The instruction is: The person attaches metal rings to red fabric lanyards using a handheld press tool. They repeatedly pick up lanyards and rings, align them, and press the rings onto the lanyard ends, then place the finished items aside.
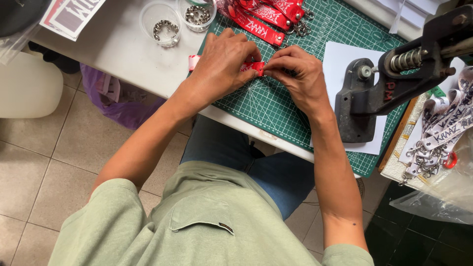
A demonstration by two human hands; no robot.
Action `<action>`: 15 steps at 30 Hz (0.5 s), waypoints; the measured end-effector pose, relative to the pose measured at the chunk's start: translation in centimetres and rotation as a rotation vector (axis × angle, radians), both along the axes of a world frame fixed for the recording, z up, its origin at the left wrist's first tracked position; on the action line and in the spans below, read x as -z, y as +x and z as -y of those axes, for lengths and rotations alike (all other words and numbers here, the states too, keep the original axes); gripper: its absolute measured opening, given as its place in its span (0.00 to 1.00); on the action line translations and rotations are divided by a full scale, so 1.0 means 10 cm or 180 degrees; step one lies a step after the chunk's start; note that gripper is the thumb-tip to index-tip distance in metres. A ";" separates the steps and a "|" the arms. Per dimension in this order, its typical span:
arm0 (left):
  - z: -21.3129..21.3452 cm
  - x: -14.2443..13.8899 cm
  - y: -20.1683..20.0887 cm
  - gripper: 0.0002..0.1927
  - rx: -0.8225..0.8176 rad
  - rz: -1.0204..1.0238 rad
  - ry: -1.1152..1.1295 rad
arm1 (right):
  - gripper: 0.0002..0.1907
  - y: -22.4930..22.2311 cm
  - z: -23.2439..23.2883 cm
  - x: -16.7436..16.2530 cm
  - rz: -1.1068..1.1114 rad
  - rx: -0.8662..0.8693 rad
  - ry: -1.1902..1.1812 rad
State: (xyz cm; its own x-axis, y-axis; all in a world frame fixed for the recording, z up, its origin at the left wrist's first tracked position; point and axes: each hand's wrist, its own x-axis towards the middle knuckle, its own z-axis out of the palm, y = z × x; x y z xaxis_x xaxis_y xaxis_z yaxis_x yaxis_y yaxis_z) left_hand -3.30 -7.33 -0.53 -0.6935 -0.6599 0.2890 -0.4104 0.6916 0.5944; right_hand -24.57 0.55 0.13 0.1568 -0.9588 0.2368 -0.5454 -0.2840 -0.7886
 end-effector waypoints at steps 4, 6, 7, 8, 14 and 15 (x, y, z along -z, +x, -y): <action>0.01 0.04 -0.01 0.10 0.0016 -0.0016 -0.0061 | 0.08 0.02 0.02 0.02 -0.0087 -0.0009 -0.0083; 0.02 0.07 -0.03 0.10 0.0050 -0.0066 0.0119 | 0.08 0.02 0.01 0.01 -0.0154 0.0001 -0.0129; 0.03 0.08 -0.03 0.10 0.0066 -0.0095 0.0200 | 0.08 0.02 0.02 0.00 -0.0191 0.0004 -0.0162; 0.03 0.09 -0.03 0.11 0.0092 -0.0208 0.0194 | 0.08 0.02 0.02 0.00 -0.0187 0.0003 -0.0146; 0.01 0.10 -0.06 0.10 0.0140 -0.0557 0.0415 | 0.10 0.03 0.03 0.02 -0.0229 0.0021 -0.0130; 0.01 0.09 -0.07 0.10 0.0127 -0.0569 0.0604 | 0.12 0.03 0.04 0.02 -0.0253 0.0095 -0.0045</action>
